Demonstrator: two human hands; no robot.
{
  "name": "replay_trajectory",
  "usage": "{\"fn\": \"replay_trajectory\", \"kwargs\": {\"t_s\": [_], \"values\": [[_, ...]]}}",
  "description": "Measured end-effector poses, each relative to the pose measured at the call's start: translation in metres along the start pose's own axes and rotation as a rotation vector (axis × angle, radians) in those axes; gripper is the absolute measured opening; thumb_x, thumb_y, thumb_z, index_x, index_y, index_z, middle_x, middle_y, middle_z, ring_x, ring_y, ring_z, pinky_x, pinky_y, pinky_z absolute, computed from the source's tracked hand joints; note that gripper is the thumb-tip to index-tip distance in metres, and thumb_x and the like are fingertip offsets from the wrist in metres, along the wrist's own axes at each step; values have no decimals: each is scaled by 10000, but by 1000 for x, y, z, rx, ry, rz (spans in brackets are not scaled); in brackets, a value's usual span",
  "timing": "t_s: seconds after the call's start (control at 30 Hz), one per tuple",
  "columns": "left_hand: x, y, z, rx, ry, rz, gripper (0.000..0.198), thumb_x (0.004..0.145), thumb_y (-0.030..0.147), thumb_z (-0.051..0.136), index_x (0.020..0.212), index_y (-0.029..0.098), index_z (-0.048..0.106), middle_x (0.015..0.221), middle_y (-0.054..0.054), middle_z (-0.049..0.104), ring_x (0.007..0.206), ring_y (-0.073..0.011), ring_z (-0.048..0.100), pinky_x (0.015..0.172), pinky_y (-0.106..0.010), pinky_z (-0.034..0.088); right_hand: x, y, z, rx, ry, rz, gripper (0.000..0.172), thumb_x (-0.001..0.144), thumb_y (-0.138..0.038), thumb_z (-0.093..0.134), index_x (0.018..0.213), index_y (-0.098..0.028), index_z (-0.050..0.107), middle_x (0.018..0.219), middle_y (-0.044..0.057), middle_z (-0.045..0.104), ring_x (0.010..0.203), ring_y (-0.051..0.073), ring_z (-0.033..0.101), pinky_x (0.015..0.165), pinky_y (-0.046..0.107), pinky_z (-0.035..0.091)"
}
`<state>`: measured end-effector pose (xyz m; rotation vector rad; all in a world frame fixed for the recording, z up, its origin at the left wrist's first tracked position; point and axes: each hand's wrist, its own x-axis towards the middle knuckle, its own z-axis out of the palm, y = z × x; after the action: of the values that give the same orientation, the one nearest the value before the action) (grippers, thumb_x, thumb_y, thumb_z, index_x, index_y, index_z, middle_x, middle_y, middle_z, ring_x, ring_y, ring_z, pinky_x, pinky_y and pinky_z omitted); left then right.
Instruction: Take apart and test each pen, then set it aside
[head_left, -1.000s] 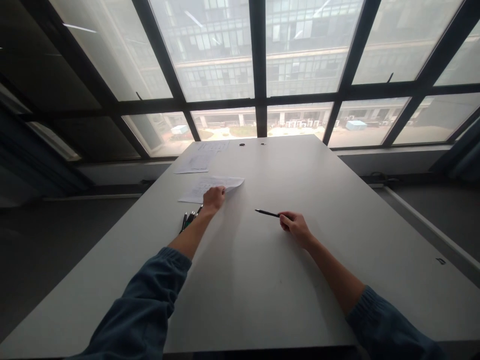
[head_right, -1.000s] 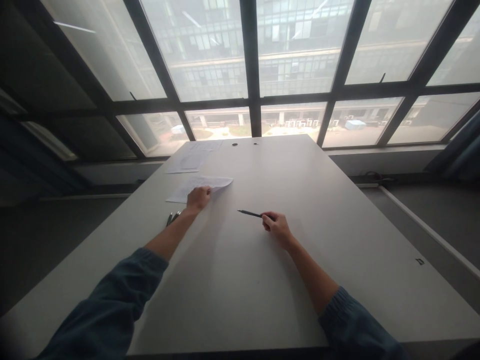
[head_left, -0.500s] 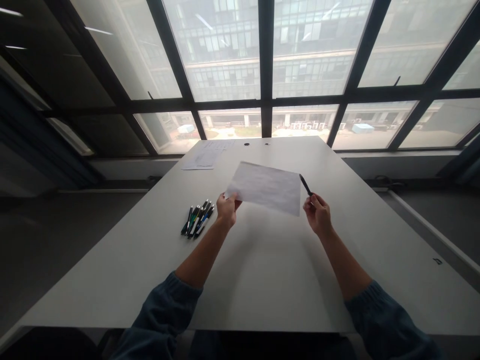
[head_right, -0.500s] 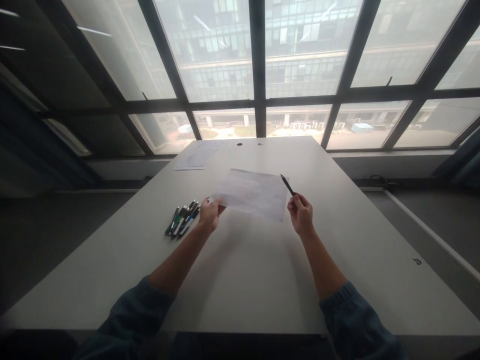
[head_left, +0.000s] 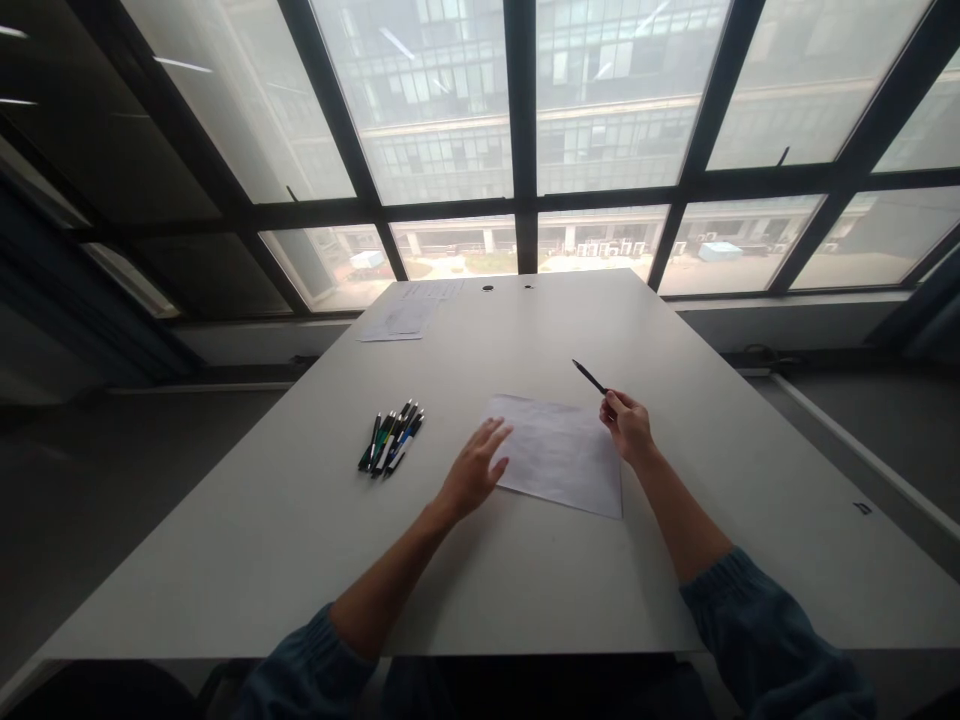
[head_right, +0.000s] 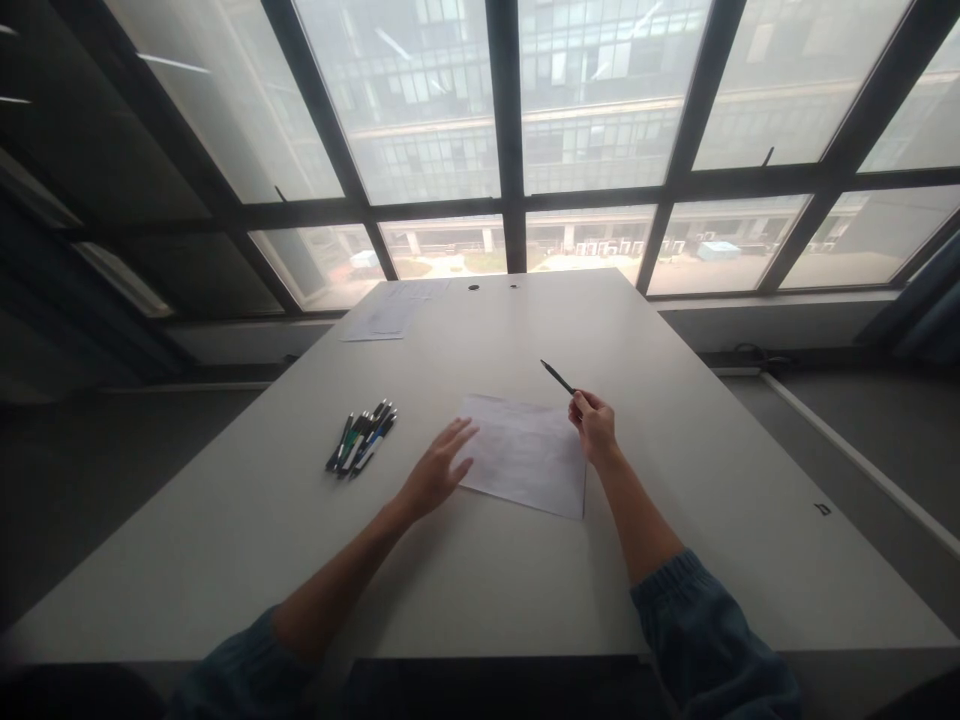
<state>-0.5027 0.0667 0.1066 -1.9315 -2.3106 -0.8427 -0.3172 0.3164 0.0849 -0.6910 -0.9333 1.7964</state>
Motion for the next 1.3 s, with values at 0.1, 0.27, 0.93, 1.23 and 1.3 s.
{"fn": "replay_trajectory", "kwargs": {"t_s": [0.1, 0.27, 0.93, 1.23, 1.3], "values": [[-2, 1, 11, 45, -177, 60, 415, 952, 345, 491, 1358, 277, 546, 1498, -68, 446, 1419, -282, 343, 1159, -498, 299, -5, 1, 5, -28, -64, 21, 365, 572, -361, 869, 816, -157, 690, 618, -12, 576, 563, 96, 509, 514, 229, 417], [-9, -6, 16, 127, -114, -130, 372, 887, 338, 603, 1248, 252, 637, 1424, -127, 515, 1342, -347, 436, 1099, -541, 358, -16, 7, 14, -197, -226, 68, 355, 627, -408, 828, 827, -146, 697, 605, -5, 573, 552, 107, 486, 532, 258, 404], [36, -8, 29, -634, 163, -264, 321, 915, 444, 526, 846, 161, 663, 723, -41, 690, 624, -151, 618, 631, -270, 500, -35, 14, 26, -672, -529, 3, 342, 743, -417, 672, 895, -116, 729, 589, -7, 560, 537, 111, 458, 505, 245, 347], [34, -2, 24, -584, 171, -192, 269, 868, 431, 613, 842, 170, 671, 766, -41, 700, 708, -169, 641, 709, -286, 506, -39, 11, 27, -619, -552, -6, 332, 745, -411, 684, 902, -122, 728, 594, -11, 568, 546, 113, 464, 526, 251, 361], [34, -4, 25, -602, 133, -201, 378, 920, 472, 517, 758, 159, 652, 683, -37, 665, 649, -157, 614, 669, -276, 492, -40, 11, 27, -609, -558, -15, 322, 748, -405, 686, 896, -121, 725, 596, -12, 566, 551, 112, 464, 533, 252, 364]]}}
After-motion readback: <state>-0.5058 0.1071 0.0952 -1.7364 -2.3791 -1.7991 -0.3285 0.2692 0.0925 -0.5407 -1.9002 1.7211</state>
